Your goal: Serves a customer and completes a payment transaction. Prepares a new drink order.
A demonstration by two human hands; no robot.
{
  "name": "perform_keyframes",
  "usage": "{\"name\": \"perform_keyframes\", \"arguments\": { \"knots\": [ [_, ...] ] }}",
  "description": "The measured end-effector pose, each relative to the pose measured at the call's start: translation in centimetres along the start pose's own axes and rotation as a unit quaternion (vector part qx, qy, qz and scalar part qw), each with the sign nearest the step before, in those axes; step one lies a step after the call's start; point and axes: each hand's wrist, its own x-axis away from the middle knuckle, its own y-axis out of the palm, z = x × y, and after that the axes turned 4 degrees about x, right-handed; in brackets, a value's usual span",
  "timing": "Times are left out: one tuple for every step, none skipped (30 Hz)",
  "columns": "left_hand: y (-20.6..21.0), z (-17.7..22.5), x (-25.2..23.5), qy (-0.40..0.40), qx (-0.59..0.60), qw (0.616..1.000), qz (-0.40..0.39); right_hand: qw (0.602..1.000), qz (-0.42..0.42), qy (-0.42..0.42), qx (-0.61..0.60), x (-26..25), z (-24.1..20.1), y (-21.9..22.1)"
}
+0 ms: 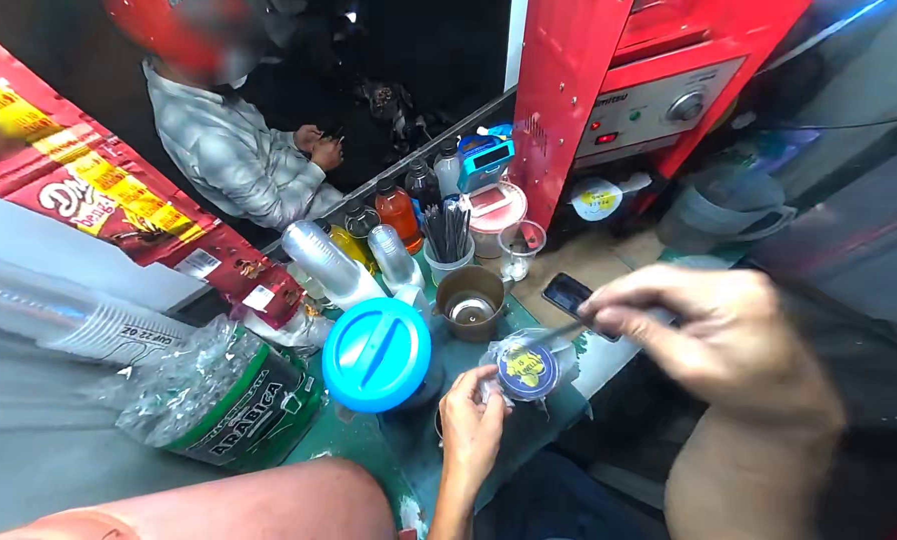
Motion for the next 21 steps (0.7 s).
{"name": "perform_keyframes", "arguments": {
  "knots": [
    [0.0,0.0,0.0,0.005,-0.002,1.000,-0.005,0.999,-0.042,0.008,-0.004,1.4,0.4,1.0],
    [0.0,0.0,0.0,0.011,-0.006,1.000,-0.009,0.997,-0.075,0.014,0.004,2.5,1.0,2.2],
    [0.1,0.0,0.0,0.018,-0.009,1.000,-0.013,0.995,-0.099,0.018,0.018,3.3,1.6,3.5],
    [0.1,0.0,-0.1,0.025,-0.013,1.000,-0.015,0.992,-0.120,0.019,0.028,4.1,2.1,4.7],
    [0.2,0.0,-0.1,0.029,-0.016,0.999,-0.018,0.988,-0.148,0.022,0.038,4.8,2.5,5.7],
    [0.2,0.1,-0.2,0.031,-0.019,0.999,-0.021,0.980,-0.190,0.033,0.052,5.5,2.9,6.6],
    [0.3,0.1,-0.2,0.034,-0.026,0.999,-0.023,0.965,-0.248,0.061,0.061,6.0,3.2,7.2],
    [0.4,0.1,-0.2,0.038,-0.037,0.998,-0.027,0.946,-0.301,0.099,0.067,6.5,3.4,7.7],
    [0.4,0.1,-0.2,0.045,-0.056,0.997,-0.029,0.936,-0.318,0.133,0.075,7.0,3.6,8.0],
    [0.4,0.1,-0.3,0.059,-0.080,0.995,-0.028,0.942,-0.280,0.158,0.094,7.6,3.9,8.1],
    [0.3,0.2,-0.3,0.072,-0.105,0.992,-0.025,0.957,-0.194,0.179,0.123,8.0,4.2,8.3],
    [0.3,0.3,-0.2,0.083,-0.131,0.988,-0.022,0.960,-0.105,0.203,0.162,8.2,4.6,8.6],
    [0.3,0.3,0.0,0.093,-0.160,0.983,-0.014,0.950,-0.053,0.232,0.201,8.2,5.2,8.7],
    [0.3,0.4,0.1,0.101,-0.186,0.977,-0.004,0.933,-0.048,0.274,0.227,8.3,5.9,8.8],
    [0.5,0.5,0.2,0.107,-0.198,0.974,0.007,0.914,-0.070,0.324,0.233,8.3,6.5,8.7],
    [0.6,0.6,0.3,0.115,-0.192,0.974,0.020,0.895,-0.096,0.365,0.236,8.3,6.9,8.7],
    [0.7,0.6,0.3,0.120,-0.166,0.978,0.032,0.886,-0.101,0.382,0.243,8.3,7.0,8.8],
    [0.7,0.6,0.2,0.116,-0.118,0.985,0.037,0.888,-0.081,0.377,0.251,8.4,7.0,8.9],
    [0.7,0.6,0.1,0.098,-0.050,0.993,0.034,0.897,-0.047,0.359,0.253,8.7,7.0,9.0],
    [0.6,0.4,0.0,0.074,0.020,0.997,0.029,0.910,-0.007,0.336,0.243,8.9,7.0,9.0],
    [0.6,0.3,0.0,0.045,0.078,0.996,0.024,0.923,0.036,0.314,0.220,9.1,7.0,9.0]
  ]
}}
